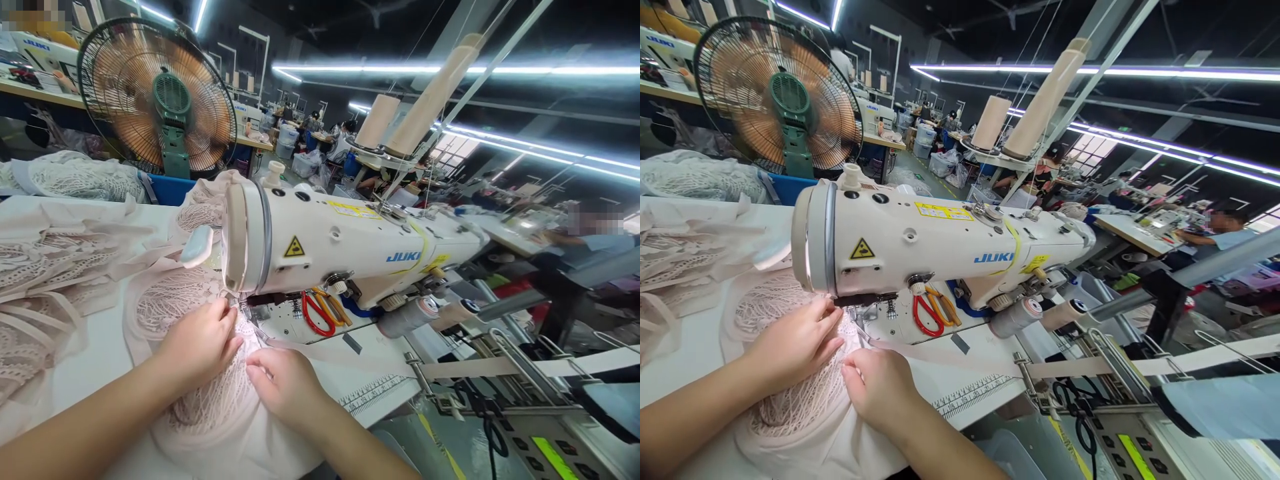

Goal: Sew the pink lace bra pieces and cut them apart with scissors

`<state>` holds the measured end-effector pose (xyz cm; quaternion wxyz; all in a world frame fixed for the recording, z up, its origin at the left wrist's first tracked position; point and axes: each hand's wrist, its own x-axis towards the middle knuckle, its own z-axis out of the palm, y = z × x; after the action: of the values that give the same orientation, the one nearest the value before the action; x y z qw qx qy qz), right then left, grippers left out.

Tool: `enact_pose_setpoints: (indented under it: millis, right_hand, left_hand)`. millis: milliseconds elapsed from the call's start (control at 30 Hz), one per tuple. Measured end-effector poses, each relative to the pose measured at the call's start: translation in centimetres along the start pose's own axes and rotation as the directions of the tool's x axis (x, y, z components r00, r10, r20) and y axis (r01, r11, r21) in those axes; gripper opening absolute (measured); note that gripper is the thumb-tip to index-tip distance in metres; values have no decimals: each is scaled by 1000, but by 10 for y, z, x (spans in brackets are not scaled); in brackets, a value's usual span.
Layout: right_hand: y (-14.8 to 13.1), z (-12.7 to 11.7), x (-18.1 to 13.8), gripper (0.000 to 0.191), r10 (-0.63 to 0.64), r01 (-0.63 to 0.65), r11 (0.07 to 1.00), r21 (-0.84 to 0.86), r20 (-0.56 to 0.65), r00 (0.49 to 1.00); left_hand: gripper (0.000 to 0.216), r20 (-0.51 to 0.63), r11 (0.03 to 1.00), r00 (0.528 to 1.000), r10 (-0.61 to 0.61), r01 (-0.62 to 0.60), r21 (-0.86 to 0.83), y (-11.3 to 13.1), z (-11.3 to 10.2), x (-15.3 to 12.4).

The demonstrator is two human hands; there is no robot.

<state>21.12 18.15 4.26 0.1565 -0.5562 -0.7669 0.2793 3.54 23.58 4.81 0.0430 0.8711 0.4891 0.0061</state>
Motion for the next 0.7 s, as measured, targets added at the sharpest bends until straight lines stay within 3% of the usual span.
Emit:
enact_pose_setpoints:
  millis: [300, 467, 600, 667, 700]
  right_hand:
    - [-3, 0, 4, 17, 62, -60, 995, -79, 23, 998]
    - [-2, -5, 2, 20, 1, 17, 955, -297, 59, 998]
    - [6, -10, -10, 18, -96, 138, 904, -406, 122, 988]
    - [10, -12, -15, 23, -116, 174, 890, -421, 160, 980]
    - [11, -12, -16, 29, -117, 182, 888, -422, 173, 978]
  left_hand:
    - [34, -57, 997, 996, 75, -73, 35, -17, 3, 5]
    - [36, -152, 990, 980, 128, -118, 73, -33, 0, 5]
    - [40, -217, 989, 967, 135, -119, 84, -39, -1, -25]
    - [42, -193, 994, 977, 91, -76, 83, -40, 4, -49]
    - [53, -159, 996, 986, 49, -36, 83, -41, 7, -60]
